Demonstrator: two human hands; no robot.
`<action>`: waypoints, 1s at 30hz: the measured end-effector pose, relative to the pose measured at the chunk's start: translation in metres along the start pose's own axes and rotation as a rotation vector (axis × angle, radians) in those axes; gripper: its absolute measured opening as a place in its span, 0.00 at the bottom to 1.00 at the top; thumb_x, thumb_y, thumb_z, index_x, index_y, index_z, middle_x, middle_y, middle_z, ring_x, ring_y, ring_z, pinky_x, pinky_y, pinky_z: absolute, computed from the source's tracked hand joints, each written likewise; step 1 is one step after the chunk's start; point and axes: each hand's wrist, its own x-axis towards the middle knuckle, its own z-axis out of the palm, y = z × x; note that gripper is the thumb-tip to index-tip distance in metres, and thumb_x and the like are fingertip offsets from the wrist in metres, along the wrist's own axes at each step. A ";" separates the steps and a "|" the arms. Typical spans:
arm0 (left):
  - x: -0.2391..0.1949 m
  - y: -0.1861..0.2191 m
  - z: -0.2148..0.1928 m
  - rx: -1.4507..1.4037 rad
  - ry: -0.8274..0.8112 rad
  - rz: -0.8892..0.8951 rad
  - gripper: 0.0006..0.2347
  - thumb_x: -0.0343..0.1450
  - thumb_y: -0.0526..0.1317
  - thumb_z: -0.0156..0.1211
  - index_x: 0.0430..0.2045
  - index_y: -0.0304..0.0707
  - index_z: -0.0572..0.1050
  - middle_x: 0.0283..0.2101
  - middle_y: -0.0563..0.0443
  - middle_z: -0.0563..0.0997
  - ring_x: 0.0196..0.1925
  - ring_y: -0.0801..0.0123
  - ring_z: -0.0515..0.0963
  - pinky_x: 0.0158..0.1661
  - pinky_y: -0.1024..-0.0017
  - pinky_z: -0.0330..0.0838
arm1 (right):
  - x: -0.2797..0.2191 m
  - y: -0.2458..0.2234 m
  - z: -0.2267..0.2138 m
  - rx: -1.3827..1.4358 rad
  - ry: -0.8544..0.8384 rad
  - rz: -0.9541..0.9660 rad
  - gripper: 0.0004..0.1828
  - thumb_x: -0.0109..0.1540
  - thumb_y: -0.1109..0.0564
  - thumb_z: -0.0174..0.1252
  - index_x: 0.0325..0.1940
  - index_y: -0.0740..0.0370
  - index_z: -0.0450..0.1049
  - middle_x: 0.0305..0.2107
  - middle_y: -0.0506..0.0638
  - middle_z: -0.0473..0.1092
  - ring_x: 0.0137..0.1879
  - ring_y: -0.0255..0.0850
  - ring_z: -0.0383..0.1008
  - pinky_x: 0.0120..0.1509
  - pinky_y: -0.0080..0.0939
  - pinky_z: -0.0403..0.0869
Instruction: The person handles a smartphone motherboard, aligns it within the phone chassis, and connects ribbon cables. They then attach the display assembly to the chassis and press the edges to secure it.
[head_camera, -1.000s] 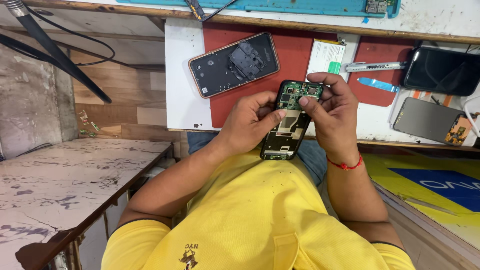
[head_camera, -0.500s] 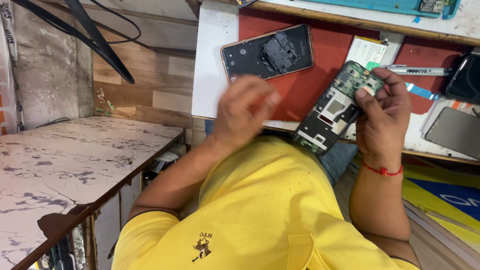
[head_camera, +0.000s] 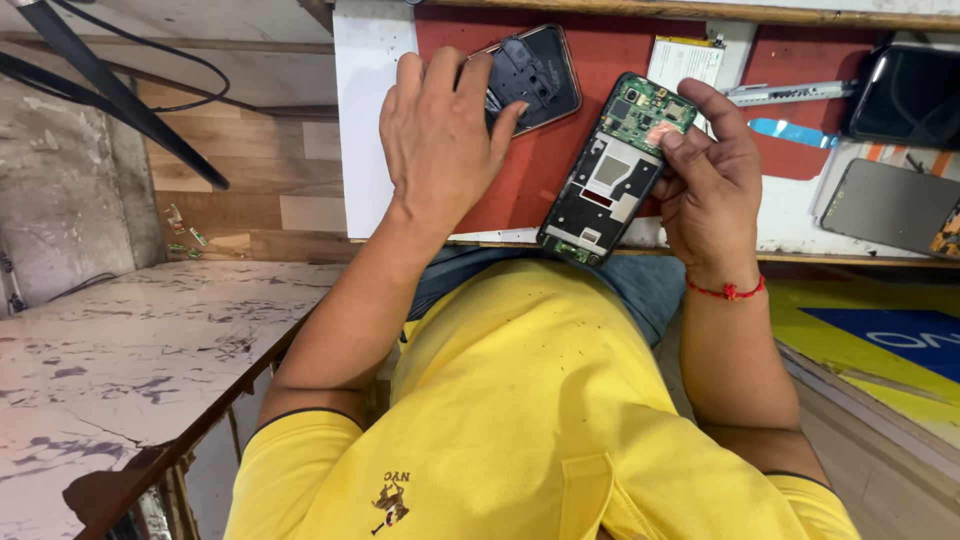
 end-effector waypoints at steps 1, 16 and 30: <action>0.000 0.000 -0.001 0.009 -0.003 -0.004 0.20 0.66 0.47 0.76 0.46 0.36 0.78 0.42 0.50 0.73 0.46 0.55 0.70 0.41 0.59 0.67 | 0.001 0.000 0.000 -0.003 0.020 -0.002 0.23 0.74 0.69 0.50 0.74 0.69 0.59 0.49 0.59 0.76 0.46 0.40 0.79 0.48 0.36 0.80; -0.032 0.034 0.001 -0.989 -0.331 -0.199 0.15 0.74 0.36 0.67 0.53 0.31 0.75 0.44 0.50 0.81 0.40 0.74 0.84 0.39 0.76 0.82 | 0.002 0.006 -0.004 0.105 0.049 -0.125 0.18 0.73 0.68 0.53 0.68 0.69 0.63 0.50 0.56 0.75 0.51 0.39 0.79 0.51 0.37 0.82; -0.025 -0.021 -0.042 -0.705 0.056 -0.283 0.10 0.74 0.35 0.71 0.47 0.37 0.79 0.40 0.52 0.83 0.36 0.74 0.81 0.38 0.75 0.78 | -0.007 0.025 0.019 0.103 0.058 0.022 0.21 0.69 0.69 0.49 0.67 0.64 0.60 0.51 0.58 0.72 0.53 0.44 0.78 0.54 0.48 0.82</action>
